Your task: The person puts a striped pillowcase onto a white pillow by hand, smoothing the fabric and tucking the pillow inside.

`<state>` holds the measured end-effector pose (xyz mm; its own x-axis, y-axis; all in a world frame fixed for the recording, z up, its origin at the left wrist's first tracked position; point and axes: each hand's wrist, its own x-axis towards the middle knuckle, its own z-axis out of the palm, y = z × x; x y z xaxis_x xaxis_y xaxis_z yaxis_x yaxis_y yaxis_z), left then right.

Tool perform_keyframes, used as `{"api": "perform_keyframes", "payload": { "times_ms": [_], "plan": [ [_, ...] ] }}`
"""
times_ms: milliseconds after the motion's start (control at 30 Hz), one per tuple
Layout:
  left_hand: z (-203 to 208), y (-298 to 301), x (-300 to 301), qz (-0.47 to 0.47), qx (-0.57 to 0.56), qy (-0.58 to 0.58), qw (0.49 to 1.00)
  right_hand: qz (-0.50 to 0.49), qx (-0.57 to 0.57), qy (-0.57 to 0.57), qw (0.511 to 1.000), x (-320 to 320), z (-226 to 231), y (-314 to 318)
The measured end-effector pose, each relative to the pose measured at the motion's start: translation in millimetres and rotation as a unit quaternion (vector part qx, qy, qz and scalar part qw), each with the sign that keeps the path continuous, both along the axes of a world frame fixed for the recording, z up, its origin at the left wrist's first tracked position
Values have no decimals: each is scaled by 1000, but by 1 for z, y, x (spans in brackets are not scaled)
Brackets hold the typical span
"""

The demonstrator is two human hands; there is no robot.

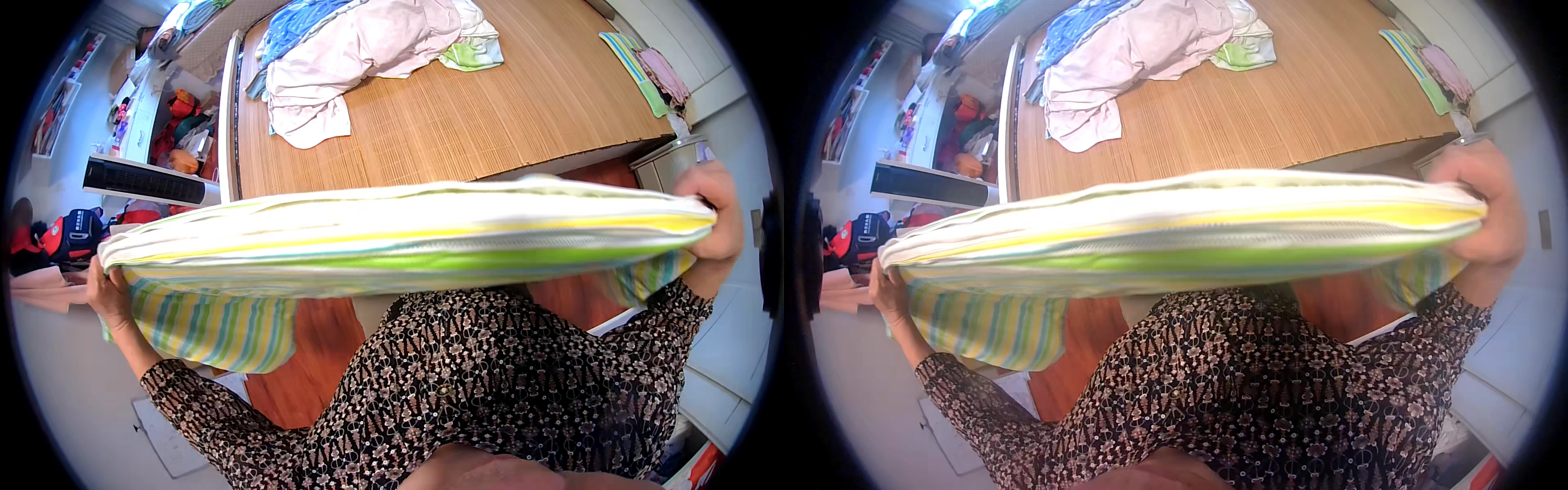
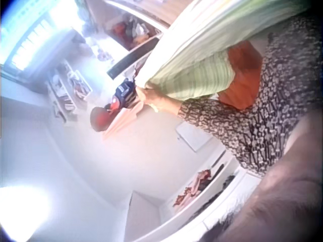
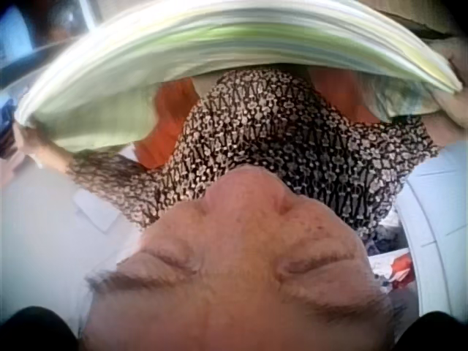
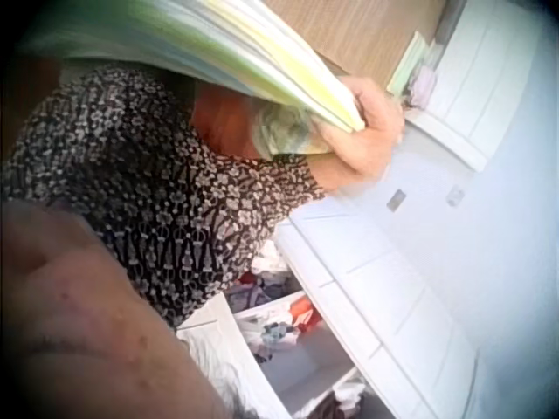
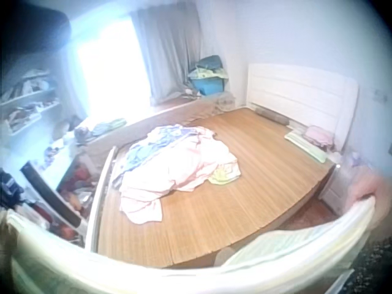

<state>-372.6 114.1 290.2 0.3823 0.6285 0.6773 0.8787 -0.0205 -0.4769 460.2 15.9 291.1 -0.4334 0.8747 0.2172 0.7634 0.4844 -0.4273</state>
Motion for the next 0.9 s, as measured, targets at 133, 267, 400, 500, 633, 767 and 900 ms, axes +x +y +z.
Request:
{"api": "perform_keyframes", "payload": {
  "times_ms": [133, 267, 400, 500, 633, 767, 900],
  "plan": [
    [-14, 19, 21, 13, -101, -158, 982, 76, -226, 182, 954, -3, -27, 47],
    [-137, 71, 93, 98, -238, -160, 953, 41, -418, 284, 862, -38, -118, 109],
    [-225, 84, 115, 225, -313, -139, 912, 49, -446, 332, 830, -83, -179, 131],
    [-266, 108, 154, 200, -309, -160, 916, 89, -409, 227, 879, -134, -187, 148],
    [-270, 145, 252, 64, -281, -154, 945, 104, -336, 173, 920, -198, -197, 171],
    [-268, 133, 318, -6, -346, -216, 913, 103, -253, 78, 959, -246, -211, 189],
    [-295, 75, 371, -310, -431, -448, 720, 98, -219, 99, 966, -253, -222, 188]
  ]
}}
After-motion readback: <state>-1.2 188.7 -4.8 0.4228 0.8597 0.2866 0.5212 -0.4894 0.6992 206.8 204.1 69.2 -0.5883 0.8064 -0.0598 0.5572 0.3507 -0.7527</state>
